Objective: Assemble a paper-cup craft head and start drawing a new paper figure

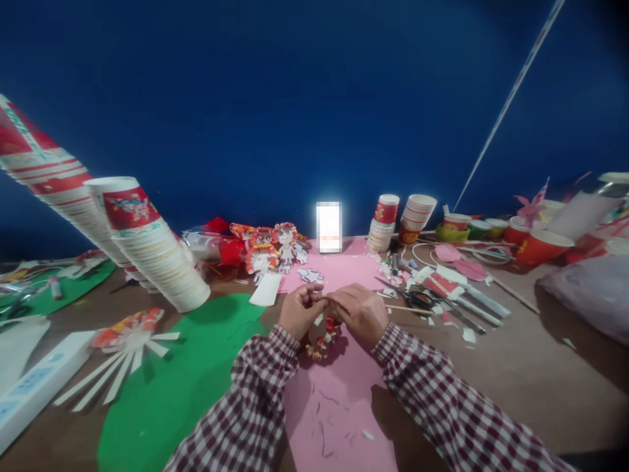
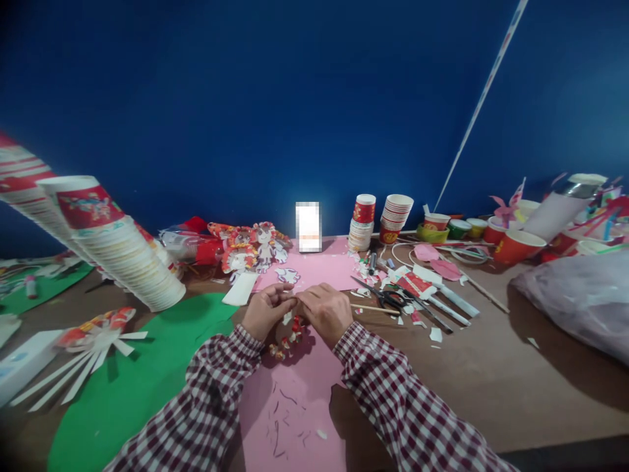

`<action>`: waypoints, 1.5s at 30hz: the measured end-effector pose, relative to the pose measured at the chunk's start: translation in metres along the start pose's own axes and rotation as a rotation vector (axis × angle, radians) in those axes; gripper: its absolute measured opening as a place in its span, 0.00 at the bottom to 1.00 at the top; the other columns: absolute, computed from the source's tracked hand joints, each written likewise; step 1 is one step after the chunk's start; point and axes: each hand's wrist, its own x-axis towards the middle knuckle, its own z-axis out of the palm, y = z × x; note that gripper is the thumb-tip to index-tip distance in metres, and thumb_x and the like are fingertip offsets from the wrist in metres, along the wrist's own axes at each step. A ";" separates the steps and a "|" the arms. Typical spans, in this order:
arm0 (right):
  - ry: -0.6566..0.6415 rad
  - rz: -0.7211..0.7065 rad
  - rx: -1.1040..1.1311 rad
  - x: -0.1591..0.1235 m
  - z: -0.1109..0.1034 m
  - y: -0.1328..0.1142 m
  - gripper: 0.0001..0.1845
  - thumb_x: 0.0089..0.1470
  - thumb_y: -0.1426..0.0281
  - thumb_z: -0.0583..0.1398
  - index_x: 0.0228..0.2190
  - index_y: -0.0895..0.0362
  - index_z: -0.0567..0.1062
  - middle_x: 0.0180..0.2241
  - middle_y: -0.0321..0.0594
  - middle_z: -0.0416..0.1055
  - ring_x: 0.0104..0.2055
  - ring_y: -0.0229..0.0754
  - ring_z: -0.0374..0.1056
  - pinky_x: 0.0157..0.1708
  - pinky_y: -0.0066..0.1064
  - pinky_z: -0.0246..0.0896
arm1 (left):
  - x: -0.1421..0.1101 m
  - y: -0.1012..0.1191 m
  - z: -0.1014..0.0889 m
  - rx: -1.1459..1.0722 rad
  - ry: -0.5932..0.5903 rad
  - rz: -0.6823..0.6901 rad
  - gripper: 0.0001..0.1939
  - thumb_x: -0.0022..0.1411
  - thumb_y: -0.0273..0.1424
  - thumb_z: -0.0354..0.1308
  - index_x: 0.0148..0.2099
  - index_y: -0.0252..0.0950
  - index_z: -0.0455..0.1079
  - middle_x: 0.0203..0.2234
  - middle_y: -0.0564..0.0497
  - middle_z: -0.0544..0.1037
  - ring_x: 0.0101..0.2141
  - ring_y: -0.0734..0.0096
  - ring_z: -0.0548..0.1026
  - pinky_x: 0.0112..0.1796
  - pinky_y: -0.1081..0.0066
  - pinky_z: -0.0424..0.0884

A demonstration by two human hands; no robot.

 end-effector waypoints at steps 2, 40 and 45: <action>-0.005 -0.006 -0.009 0.000 -0.001 0.000 0.09 0.55 0.70 0.53 0.35 0.56 0.72 0.32 0.41 0.71 0.35 0.39 0.63 0.36 0.29 0.56 | 0.000 -0.001 -0.001 0.039 -0.005 0.004 0.18 0.46 0.35 0.60 0.40 0.31 0.69 0.26 0.49 0.77 0.27 0.72 0.73 0.30 0.73 0.68; -0.035 0.023 0.060 -0.002 0.002 0.003 0.11 0.57 0.67 0.51 0.37 0.55 0.72 0.33 0.40 0.71 0.35 0.38 0.63 0.36 0.28 0.54 | -0.003 0.003 -0.004 0.180 -0.067 0.007 0.14 0.49 0.32 0.57 0.38 0.30 0.73 0.30 0.46 0.78 0.32 0.67 0.74 0.34 0.72 0.69; -0.038 -0.018 0.094 -0.003 0.002 0.007 0.10 0.57 0.68 0.52 0.35 0.56 0.72 0.32 0.40 0.71 0.35 0.38 0.63 0.36 0.28 0.55 | -0.002 0.002 -0.005 0.218 -0.081 0.016 0.14 0.49 0.32 0.57 0.38 0.30 0.73 0.31 0.46 0.78 0.33 0.66 0.74 0.34 0.71 0.69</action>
